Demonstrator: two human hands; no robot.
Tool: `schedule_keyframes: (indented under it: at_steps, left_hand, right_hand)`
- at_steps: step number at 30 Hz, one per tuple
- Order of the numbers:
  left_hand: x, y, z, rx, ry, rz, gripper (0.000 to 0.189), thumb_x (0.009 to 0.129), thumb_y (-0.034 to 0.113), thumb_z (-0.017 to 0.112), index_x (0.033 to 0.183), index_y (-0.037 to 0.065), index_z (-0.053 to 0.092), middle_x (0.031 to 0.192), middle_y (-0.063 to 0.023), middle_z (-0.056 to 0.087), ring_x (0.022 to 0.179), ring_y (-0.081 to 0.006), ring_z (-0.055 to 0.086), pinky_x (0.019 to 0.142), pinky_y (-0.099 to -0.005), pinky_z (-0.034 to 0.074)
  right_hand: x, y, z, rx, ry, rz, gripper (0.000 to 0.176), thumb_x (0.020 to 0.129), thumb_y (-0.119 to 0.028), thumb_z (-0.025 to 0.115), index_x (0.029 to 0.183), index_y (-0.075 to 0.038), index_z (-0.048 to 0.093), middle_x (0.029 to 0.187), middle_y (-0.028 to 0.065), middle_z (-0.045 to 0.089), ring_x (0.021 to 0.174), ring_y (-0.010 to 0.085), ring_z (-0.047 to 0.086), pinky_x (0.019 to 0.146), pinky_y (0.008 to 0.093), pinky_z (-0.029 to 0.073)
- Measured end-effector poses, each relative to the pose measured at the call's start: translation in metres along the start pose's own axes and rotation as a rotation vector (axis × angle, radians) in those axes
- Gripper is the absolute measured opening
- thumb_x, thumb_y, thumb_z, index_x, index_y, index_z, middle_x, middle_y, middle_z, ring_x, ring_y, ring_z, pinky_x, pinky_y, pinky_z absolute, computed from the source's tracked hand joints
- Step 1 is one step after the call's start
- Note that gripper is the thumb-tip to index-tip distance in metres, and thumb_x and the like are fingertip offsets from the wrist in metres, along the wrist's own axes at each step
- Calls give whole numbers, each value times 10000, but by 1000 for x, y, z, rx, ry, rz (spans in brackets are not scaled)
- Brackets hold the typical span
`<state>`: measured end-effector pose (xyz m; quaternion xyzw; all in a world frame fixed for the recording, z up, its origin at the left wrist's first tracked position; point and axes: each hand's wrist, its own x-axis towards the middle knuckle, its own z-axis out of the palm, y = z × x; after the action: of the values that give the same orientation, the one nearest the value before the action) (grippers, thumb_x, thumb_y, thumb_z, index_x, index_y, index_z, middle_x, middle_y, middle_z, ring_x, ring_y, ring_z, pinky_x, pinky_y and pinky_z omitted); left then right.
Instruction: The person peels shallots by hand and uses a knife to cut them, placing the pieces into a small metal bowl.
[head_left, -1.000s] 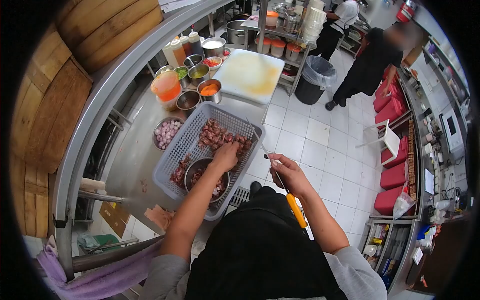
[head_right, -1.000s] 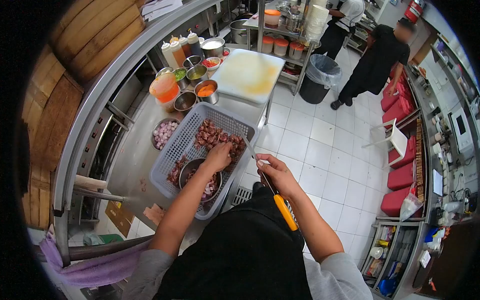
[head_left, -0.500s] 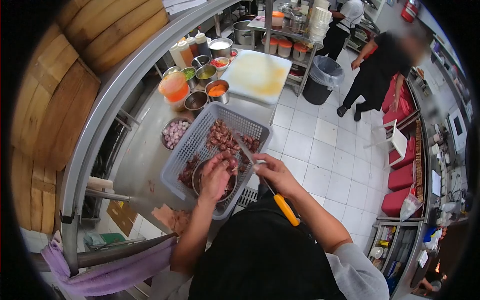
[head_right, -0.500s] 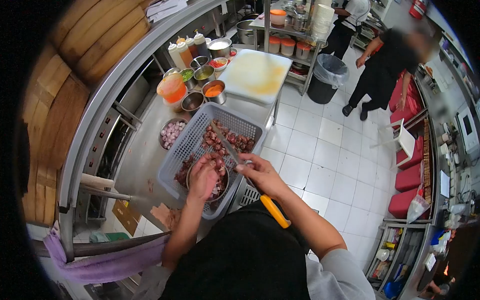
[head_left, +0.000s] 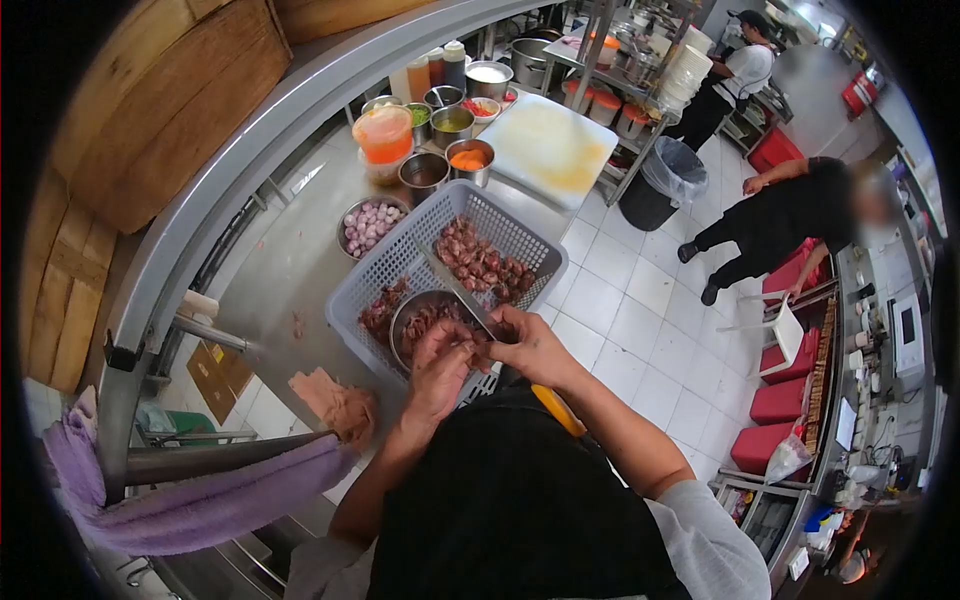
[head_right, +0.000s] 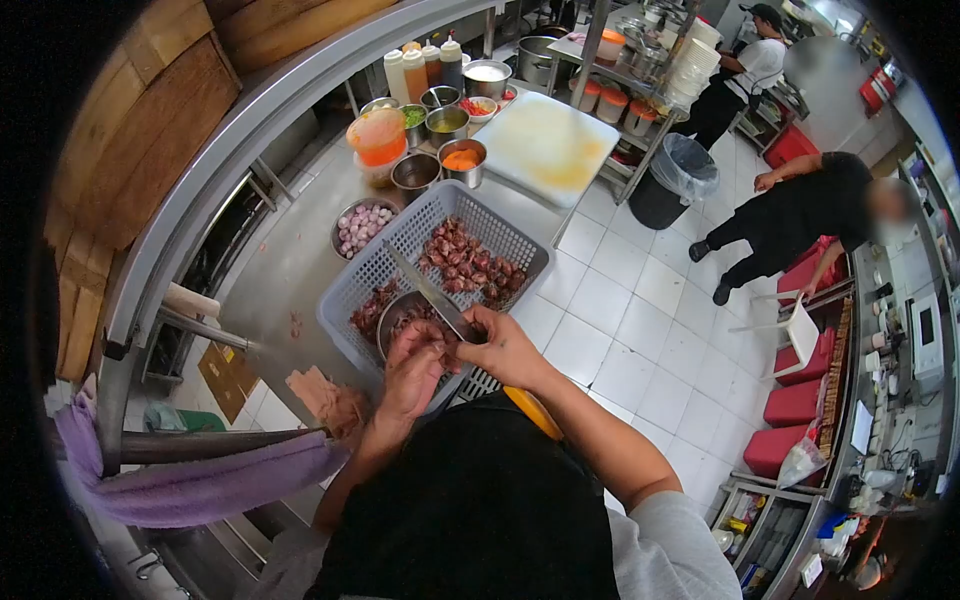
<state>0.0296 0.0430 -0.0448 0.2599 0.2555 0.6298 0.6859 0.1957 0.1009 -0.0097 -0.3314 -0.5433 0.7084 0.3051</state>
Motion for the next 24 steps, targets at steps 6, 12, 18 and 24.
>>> schedule_keyframes:
  at_steps: [6, 12, 18, 24]
  left_hand:
    - [-3, 0, -1, 234, 84, 42, 159, 952, 29, 563, 1106, -2, 580, 924, -80, 634, 741, -146, 594, 666, -286, 514]
    - [-2, 13, -5, 553, 47, 60, 239, 953, 64, 614, 1181, -5, 625, 920, -47, 625, 754, -88, 576, 627, -229, 486]
    - [2, 10, -9, 187, 230, 24, 188, 958, 101, 609, 1126, 19, 593, 776, -18, 586, 518, -53, 436, 451, -216, 345]
    - [-4, 28, -6, 29, 254, -18, 154, 978, 121, 591, 1115, 49, 592, 667, 26, 481, 481, -32, 367, 393, -193, 254]
  right_hand:
    - [6, -14, -6, 72, -34, 206, 157, 839, -136, 684, 902, -27, 591, 736, 17, 606, 582, 81, 518, 517, 229, 387]
    - [7, -7, -9, 325, -24, 448, 278, 864, -246, 711, 719, -92, 530, 603, -34, 472, 466, 72, 408, 412, 235, 293]
    - [5, -3, -6, 185, -15, 441, 276, 902, -319, 678, 826, -70, 586, 666, -30, 478, 522, 75, 423, 461, 232, 314]
    - [-19, -20, -1, 1, -41, 221, 417, 928, -280, 676, 1249, -33, 581, 852, -35, 546, 835, 68, 508, 713, 208, 388]
